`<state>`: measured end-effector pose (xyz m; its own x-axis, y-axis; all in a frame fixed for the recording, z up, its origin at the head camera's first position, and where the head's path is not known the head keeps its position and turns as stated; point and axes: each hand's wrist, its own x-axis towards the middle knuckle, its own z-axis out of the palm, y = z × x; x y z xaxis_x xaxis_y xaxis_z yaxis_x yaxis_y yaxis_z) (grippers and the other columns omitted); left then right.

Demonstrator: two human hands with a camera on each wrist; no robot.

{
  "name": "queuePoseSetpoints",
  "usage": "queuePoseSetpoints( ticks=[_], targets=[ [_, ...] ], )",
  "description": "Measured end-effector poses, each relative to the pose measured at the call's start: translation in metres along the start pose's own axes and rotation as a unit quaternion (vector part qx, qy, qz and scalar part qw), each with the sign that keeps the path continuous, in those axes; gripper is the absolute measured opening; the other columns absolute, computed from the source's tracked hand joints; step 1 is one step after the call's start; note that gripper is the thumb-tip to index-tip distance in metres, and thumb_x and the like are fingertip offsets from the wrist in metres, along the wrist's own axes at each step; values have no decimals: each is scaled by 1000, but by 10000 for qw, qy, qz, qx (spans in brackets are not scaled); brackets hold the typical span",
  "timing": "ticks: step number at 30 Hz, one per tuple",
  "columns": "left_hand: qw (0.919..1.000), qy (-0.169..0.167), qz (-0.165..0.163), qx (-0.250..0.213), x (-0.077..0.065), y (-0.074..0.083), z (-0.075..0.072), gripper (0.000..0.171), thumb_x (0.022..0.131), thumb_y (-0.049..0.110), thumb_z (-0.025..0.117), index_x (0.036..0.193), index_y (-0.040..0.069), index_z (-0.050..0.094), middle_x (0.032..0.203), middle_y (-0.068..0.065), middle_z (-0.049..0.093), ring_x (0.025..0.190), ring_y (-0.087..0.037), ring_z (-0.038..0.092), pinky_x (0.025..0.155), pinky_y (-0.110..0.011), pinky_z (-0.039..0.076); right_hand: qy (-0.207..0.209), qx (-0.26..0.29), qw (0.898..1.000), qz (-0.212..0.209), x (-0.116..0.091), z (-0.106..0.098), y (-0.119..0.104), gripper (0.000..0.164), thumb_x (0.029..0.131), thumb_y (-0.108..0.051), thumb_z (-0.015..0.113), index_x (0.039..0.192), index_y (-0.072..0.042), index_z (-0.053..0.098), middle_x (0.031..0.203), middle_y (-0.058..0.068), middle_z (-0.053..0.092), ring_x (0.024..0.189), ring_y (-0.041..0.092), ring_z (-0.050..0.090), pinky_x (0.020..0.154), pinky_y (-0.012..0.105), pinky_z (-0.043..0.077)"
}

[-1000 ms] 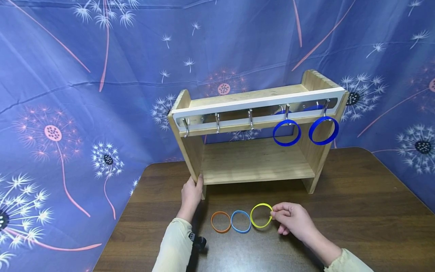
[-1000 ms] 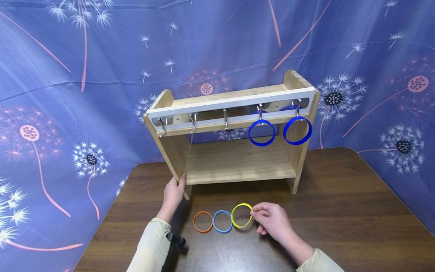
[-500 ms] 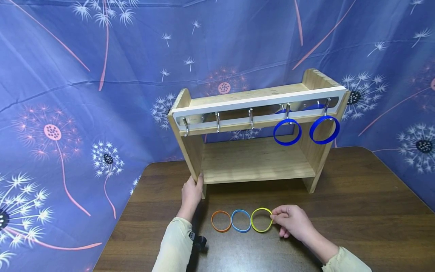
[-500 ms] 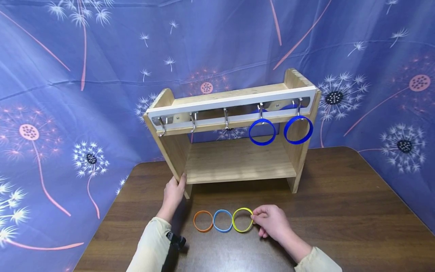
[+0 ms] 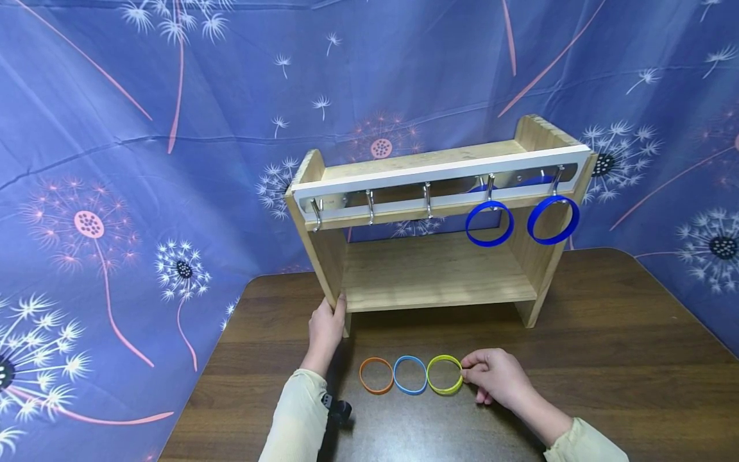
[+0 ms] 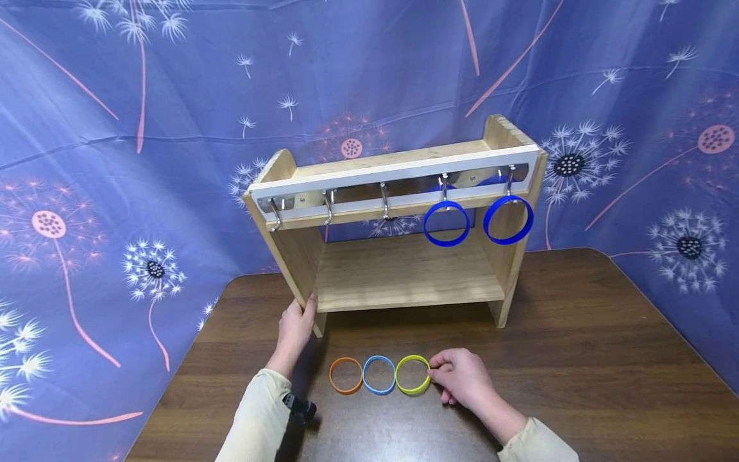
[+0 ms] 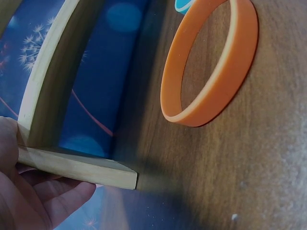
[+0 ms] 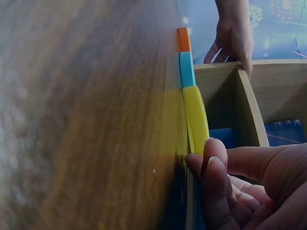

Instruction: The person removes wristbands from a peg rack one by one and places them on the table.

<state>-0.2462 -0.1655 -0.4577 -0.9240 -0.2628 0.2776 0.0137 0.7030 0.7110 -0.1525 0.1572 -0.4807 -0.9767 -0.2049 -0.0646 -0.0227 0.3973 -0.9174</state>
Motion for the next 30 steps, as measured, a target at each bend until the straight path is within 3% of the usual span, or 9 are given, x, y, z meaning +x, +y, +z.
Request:
queuePoseSetpoints(
  ticks=[13, 30],
  targets=[
    [10000, 37, 39, 15, -1, 1, 0, 34, 99, 41, 50, 81, 12, 57, 74, -13, 64, 79, -42, 64, 70, -55, 45, 336, -340, 9989, -6, -1, -4, -3, 13, 84, -4, 71, 95, 2, 69, 67, 5, 68, 42, 18, 59, 41, 33, 49],
    [10000, -5, -2, -20, -2, 3, -2, 35, 99, 40, 50, 81, 11, 57, 73, -12, 62, 77, -40, 63, 70, -55, 45, 525, -172, 9984, -153, -4, -25, -22, 20, 87, -7, 69, 104, 3, 68, 75, 9, 70, 47, 17, 60, 46, 30, 50]
  ],
)
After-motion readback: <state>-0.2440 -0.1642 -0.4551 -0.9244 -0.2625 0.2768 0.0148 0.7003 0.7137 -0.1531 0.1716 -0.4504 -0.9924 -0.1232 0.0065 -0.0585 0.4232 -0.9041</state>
